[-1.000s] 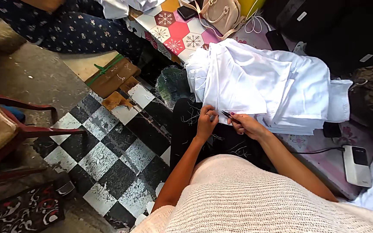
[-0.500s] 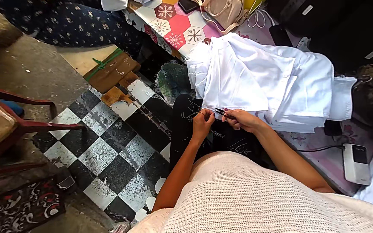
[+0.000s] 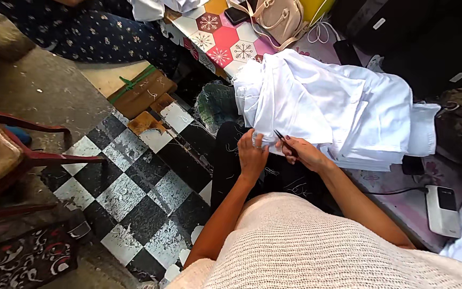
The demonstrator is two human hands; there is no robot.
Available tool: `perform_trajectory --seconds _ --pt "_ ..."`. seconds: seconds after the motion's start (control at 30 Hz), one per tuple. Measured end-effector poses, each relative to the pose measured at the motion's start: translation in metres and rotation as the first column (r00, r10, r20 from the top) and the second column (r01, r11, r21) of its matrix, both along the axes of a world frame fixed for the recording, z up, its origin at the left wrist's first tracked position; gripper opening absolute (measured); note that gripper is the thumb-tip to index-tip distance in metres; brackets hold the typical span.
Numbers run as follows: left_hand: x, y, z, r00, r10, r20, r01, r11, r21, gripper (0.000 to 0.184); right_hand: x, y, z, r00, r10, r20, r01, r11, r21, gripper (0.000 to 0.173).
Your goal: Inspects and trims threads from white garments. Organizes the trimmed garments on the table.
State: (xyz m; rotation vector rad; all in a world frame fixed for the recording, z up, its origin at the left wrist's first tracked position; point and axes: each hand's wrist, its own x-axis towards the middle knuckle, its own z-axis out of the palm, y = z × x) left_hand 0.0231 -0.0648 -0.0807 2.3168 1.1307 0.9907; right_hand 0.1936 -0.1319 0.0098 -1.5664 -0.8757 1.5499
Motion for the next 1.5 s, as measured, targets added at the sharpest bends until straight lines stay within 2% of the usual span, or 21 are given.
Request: perform_trajectory --seconds 0.03,0.07,0.13,0.2,0.23,0.27,0.33,0.4,0.47,0.5,0.53,0.57,0.63,0.67,0.73,0.8,0.9,1.0,1.1,1.33,1.5 --pt "0.005 0.006 -0.004 1.0 -0.016 -0.026 0.019 0.992 0.127 0.028 -0.004 -0.001 -0.001 0.983 0.001 0.185 -0.014 0.997 0.07 0.038" --pt "0.008 0.013 -0.007 0.998 -0.042 -0.039 0.05 0.974 0.223 0.023 -0.008 -0.002 -0.004 0.901 -0.007 0.434 -0.059 0.989 0.137 0.031" --pt "0.012 0.029 -0.005 0.988 -0.155 -0.004 0.15 0.952 0.266 0.014 -0.013 -0.002 -0.017 0.587 -0.133 0.799 -0.16 0.948 0.275 0.042" --pt "0.01 0.036 0.005 0.956 -0.276 0.096 0.262 0.955 0.138 0.012 -0.011 -0.002 -0.033 0.386 -0.299 0.873 -0.228 0.886 0.405 0.039" --pt "0.007 0.038 0.01 0.932 -0.32 0.17 0.32 0.947 0.029 0.014 -0.009 -0.002 -0.035 0.383 -0.347 0.856 -0.221 0.865 0.449 0.035" --pt "0.003 0.042 0.015 0.906 -0.341 0.251 0.37 0.925 -0.08 0.015 -0.007 -0.001 -0.031 0.448 -0.355 0.821 -0.18 0.863 0.471 0.031" --pt "-0.006 0.049 0.025 0.854 -0.289 0.433 0.454 0.82 -0.348 0.019 -0.003 0.007 -0.01 0.695 -0.28 0.662 -0.008 0.918 0.397 0.018" --pt "-0.014 0.055 0.033 0.758 -0.101 0.644 0.584 0.545 -0.602 0.027 -0.002 0.022 0.011 0.909 -0.276 0.311 0.214 0.952 0.221 0.015" --pt "-0.014 0.058 0.035 0.605 0.173 0.777 0.731 0.265 -0.629 0.038 0.0 0.037 0.02 0.952 -0.279 -0.126 0.287 0.957 0.051 0.025" --pt "-0.012 0.058 0.034 0.537 0.271 0.799 0.781 0.199 -0.592 0.042 0.001 0.043 0.02 0.922 -0.264 -0.285 0.271 0.962 -0.013 0.028" --pt "-0.009 0.057 0.035 0.49 0.312 0.814 0.804 0.198 -0.56 0.044 0.002 0.05 0.021 0.891 -0.253 -0.377 0.251 0.966 -0.055 0.03" --pt "-0.008 0.055 0.036 0.472 0.286 0.834 0.802 0.253 -0.541 0.046 0.002 0.055 0.022 0.876 -0.243 -0.416 0.235 0.969 -0.071 0.031" --pt "-0.009 0.051 0.039 0.533 0.079 0.842 0.728 0.464 -0.504 0.055 -0.001 0.06 0.026 0.886 -0.225 -0.405 0.217 0.974 -0.065 0.031" --pt "-0.012 0.051 0.04 0.57 -0.014 0.821 0.666 0.594 -0.452 0.051 -0.002 0.063 0.028 0.895 -0.218 -0.389 0.212 0.975 -0.058 0.03" --pt "-0.02 0.052 0.041 0.681 -0.14 0.719 0.48 0.826 -0.295 0.023 -0.006 0.065 0.032 0.911 -0.203 -0.358 0.2 0.979 -0.046 0.029" --pt "-0.032 0.055 0.045 0.793 -0.105 0.6 0.288 0.932 -0.218 0.008 -0.008 0.067 0.035 0.919 -0.198 -0.341 0.198 0.98 -0.036 0.03" --pt "-0.041 0.055 0.056 0.877 -0.05 0.478 0.154 0.971 -0.18 0.015 -0.007 0.071 0.037 0.918 -0.18 -0.353 0.177 0.983 -0.04 0.029" --pt "-0.027 0.05 0.06 0.893 -0.154 0.424 0.198 0.978 -0.063 0.034 -0.009 0.074 0.036 0.921 -0.165 -0.353 0.156 0.986 -0.053 0.029" --pt "-0.018 0.054 0.049 0.914 -0.157 0.373 0.148 0.988 0.054 0.011 -0.012 0.075 0.037 0.926 -0.171 -0.338 0.153 0.985 -0.079 0.029" --pt "-0.045 0.049 0.055 0.966 -0.105 0.237 0.1 0.994 0.034 0.01 -0.015 0.073 0.029 0.965 -0.099 -0.243 0.093 0.995 -0.035 0.027" --pt "-0.062 0.044 0.071 0.994 -0.034 0.1 0.047 0.99 -0.132 0.008 -0.02 0.075 0.029 0.982 -0.044 -0.184 0.047 0.999 0.01 0.023"
